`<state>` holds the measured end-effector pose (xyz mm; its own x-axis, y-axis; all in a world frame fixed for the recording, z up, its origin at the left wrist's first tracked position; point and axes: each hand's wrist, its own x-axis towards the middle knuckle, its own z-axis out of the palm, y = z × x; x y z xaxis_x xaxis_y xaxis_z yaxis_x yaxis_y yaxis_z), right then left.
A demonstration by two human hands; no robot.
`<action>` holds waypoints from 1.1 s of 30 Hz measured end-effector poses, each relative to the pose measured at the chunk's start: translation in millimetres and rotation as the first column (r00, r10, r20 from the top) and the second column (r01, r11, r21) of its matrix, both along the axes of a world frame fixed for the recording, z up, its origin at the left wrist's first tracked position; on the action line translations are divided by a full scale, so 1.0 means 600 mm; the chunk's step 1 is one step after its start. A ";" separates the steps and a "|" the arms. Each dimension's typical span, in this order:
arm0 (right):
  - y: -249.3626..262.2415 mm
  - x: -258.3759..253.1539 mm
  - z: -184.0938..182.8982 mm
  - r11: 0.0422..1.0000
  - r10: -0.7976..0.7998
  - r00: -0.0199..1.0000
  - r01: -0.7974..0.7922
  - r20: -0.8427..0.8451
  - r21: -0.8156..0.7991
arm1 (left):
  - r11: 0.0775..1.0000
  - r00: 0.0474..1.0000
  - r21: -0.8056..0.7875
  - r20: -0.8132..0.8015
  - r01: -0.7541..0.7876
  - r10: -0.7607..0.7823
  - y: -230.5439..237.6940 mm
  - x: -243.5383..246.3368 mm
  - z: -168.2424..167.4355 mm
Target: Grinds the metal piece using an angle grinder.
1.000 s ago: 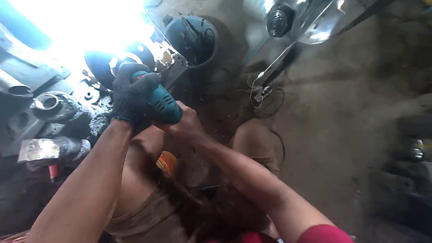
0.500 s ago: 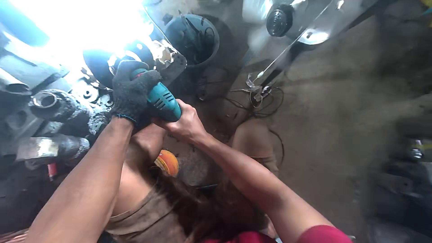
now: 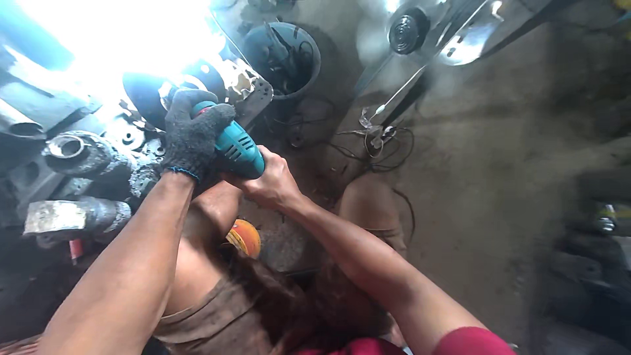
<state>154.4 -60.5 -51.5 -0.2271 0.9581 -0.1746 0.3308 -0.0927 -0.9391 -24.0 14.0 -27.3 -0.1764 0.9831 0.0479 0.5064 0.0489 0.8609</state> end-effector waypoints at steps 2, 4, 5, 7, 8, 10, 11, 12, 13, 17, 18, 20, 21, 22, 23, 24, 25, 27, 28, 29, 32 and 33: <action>0.001 0.003 -0.003 1.000 -0.015 1.000 0.015 -0.012 0.009 | 1.000 1.000 0.001 0.007 0.010 -0.010 0.004 0.003 -0.003; 0.002 0.006 -0.004 1.000 -0.017 1.000 0.017 -0.019 0.010 | 1.000 1.000 0.005 -0.007 0.014 -0.014 0.007 0.005 -0.004; 0.002 0.006 -0.004 1.000 -0.014 1.000 0.014 -0.022 0.011 | 1.000 1.000 0.011 -0.013 0.017 -0.017 0.006 0.005 -0.004; 0.001 0.005 -0.003 1.000 -0.008 1.000 0.009 -0.025 0.015 | 0.999 1.000 0.030 -0.019 0.026 -0.025 0.004 0.003 -0.004; 0.002 0.004 -0.002 1.000 -0.002 1.000 0.002 -0.021 0.013 | 0.999 1.000 0.042 -0.020 0.024 -0.023 0.003 0.001 -0.005; 0.002 0.001 -0.002 1.000 0.009 1.000 -0.009 -0.012 0.009 | 0.999 1.000 0.049 -0.017 0.005 -0.004 0.001 -0.003 -0.005; 0.003 -0.001 -0.002 1.000 0.017 1.000 -0.017 -0.011 0.007 | 0.999 1.000 0.039 -0.020 0.003 -0.002 -0.001 -0.005 -0.005; 0.003 -0.002 -0.003 1.000 0.024 1.000 -0.023 -0.012 0.009 | 1.000 0.999 0.026 -0.032 -0.003 0.004 -0.003 -0.008 -0.004; 0.003 -0.004 -0.003 0.999 0.028 1.000 -0.028 -0.012 0.016 | 1.000 0.999 0.013 -0.036 -0.010 0.010 -0.005 -0.009 -0.002; 0.002 -0.009 -0.004 0.999 0.034 0.999 -0.034 -0.011 0.015 | 0.998 0.999 -0.054 0.003 -0.045 0.045 -0.023 0.004 0.023; 0.002 -0.010 -0.004 0.999 0.036 0.999 -0.035 -0.012 0.012 | 0.996 0.999 -0.072 0.009 -0.048 0.049 -0.027 0.007 0.029; 0.001 -0.012 -0.005 0.999 0.045 0.999 -0.044 -0.008 0.004 | 0.995 0.998 -0.079 0.034 -0.053 0.056 -0.032 0.008 0.032; 0.001 -0.014 -0.006 0.999 0.047 0.999 -0.047 -0.002 0.005 | 0.995 0.997 -0.079 0.052 -0.055 0.059 -0.034 0.008 0.032; 0.000 -0.015 -0.006 0.999 0.048 0.999 -0.048 0.002 0.006 | 0.995 0.996 -0.081 0.061 -0.057 0.062 -0.034 0.007 0.031; 0.000 -0.016 -0.007 0.999 0.047 0.999 -0.047 0.005 0.006 | 0.995 0.996 -0.083 0.062 -0.059 0.064 -0.035 0.006 0.030; -0.001 -0.017 -0.007 0.999 0.044 0.999 -0.044 0.004 0.004 | 0.995 0.996 -0.084 0.061 -0.060 0.065 -0.035 0.006 0.029; -0.001 -0.016 -0.006 0.999 0.043 0.999 -0.043 0.001 0.003 | 0.995 0.996 -0.081 0.058 -0.058 0.063 -0.034 0.005 0.028; -0.001 -0.017 -0.006 0.999 0.036 0.999 -0.036 -0.003 0.007 | 0.996 0.998 -0.066 0.035 -0.053 0.055 -0.027 -0.003 0.017; -0.001 -0.017 -0.007 0.999 0.030 1.000 -0.030 -0.002 0.013 | 0.998 0.998 -0.044 0.028 -0.050 0.051 -0.020 -0.011 0.005; -0.001 -0.017 -0.007 1.000 0.022 1.000 -0.022 -0.001 0.017 | 0.999 0.999 -0.029 0.018 -0.042 0.043 -0.014 -0.017 -0.004; -0.002 -0.013 -0.003 1.000 0.008 1.000 -0.008 -0.007 0.011 | 1.000 1.000 -0.001 0.003 -0.010 0.010 0.000 -0.021 -0.014; -0.002 -0.011 -0.002 1.000 -0.002 1.000 0.002 -0.006 0.012 | 1.000 1.000 0.010 0.010 0.010 -0.010 0.003 -0.019 -0.016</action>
<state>147.6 -61.7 -52.5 -0.2262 0.9605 -0.1619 0.3252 -0.0822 -0.9421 -35.6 16.1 -36.7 -0.1671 0.9844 0.0557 0.4982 0.0355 0.8663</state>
